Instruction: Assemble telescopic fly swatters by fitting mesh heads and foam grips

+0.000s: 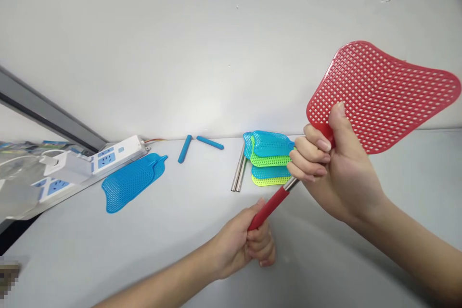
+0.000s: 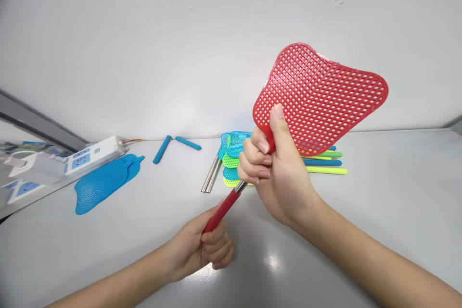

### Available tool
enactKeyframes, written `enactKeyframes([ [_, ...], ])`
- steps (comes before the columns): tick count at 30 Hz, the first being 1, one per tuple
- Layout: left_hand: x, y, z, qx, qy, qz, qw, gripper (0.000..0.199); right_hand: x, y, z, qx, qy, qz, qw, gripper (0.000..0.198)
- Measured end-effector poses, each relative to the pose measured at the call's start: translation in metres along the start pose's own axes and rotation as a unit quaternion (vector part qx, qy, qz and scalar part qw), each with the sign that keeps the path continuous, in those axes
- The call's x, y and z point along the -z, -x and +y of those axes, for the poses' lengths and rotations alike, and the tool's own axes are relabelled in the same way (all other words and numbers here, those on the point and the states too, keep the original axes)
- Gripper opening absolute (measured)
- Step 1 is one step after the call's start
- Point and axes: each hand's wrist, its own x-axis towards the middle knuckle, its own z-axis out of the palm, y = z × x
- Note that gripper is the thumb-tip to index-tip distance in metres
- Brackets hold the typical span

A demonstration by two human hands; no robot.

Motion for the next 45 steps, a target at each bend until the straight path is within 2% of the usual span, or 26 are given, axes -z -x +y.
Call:
enactKeyframes([
  [5, -0.002, 0.001, -0.002, -0.012, -0.019, 0.021, 1.000, 0.053, 0.004, -0.005, -0.003, -0.016, 0.003, -0.026, 1.000, 0.047],
  [10, -0.001, 0.002, -0.005, -0.030, -0.130, 0.009, 0.991, 0.045, 0.006, -0.006, -0.001, -0.087, 0.019, -0.041, 0.995, 0.051],
  [13, -0.006, 0.005, 0.000, -0.058, -0.183, 0.028, 0.981, 0.038, 0.006, -0.005, 0.004, -0.088, 0.016, -0.040, 0.995, 0.052],
  [16, -0.019, 0.008, 0.008, -0.059, -0.265, 0.064, 0.960, 0.030, 0.003, -0.004, 0.006, -0.067, 0.009, -0.034, 0.997, 0.053],
  [17, -0.023, 0.010, 0.010, -0.055, -0.306, 0.101, 0.945, 0.027, 0.001, -0.003, 0.007, -0.060, 0.001, -0.032, 0.998, 0.053],
  [20, -0.036, 0.014, 0.014, -0.034, -0.390, 0.156, 0.907, 0.036, -0.003, -0.001, 0.008, -0.041, -0.038, -0.025, 0.998, 0.053],
  [24, -0.042, 0.017, 0.010, 0.001, -0.446, 0.189, 0.875, 0.035, -0.004, 0.003, 0.014, -0.050, -0.083, -0.027, 0.995, 0.052],
  [27, -0.043, 0.018, 0.004, 0.012, -0.465, 0.186, 0.865, 0.033, -0.001, 0.006, 0.019, -0.066, -0.105, -0.052, 0.991, 0.050],
  [31, -0.044, 0.019, 0.001, 0.044, -0.443, 0.162, 0.881, 0.033, 0.003, 0.007, 0.023, -0.084, -0.147, -0.081, 0.982, 0.048],
  [38, -0.056, 0.025, 0.017, 0.130, -0.319, 0.086, 0.935, 0.033, 0.008, 0.004, 0.030, -0.113, -0.227, -0.120, 0.960, 0.047],
  [40, -0.060, 0.026, 0.023, 0.153, -0.228, 0.050, 0.960, 0.033, 0.010, 0.003, 0.036, -0.121, -0.239, -0.112, 0.957, 0.046],
  [42, -0.062, 0.026, 0.026, 0.163, -0.131, 0.040, 0.977, 0.033, 0.013, 0.001, 0.041, -0.138, -0.249, -0.081, 0.955, 0.045],
  [45, -0.059, 0.025, 0.027, 0.160, -0.075, 0.042, 0.983, 0.033, 0.015, -0.001, 0.044, -0.126, -0.250, -0.050, 0.959, 0.045],
])
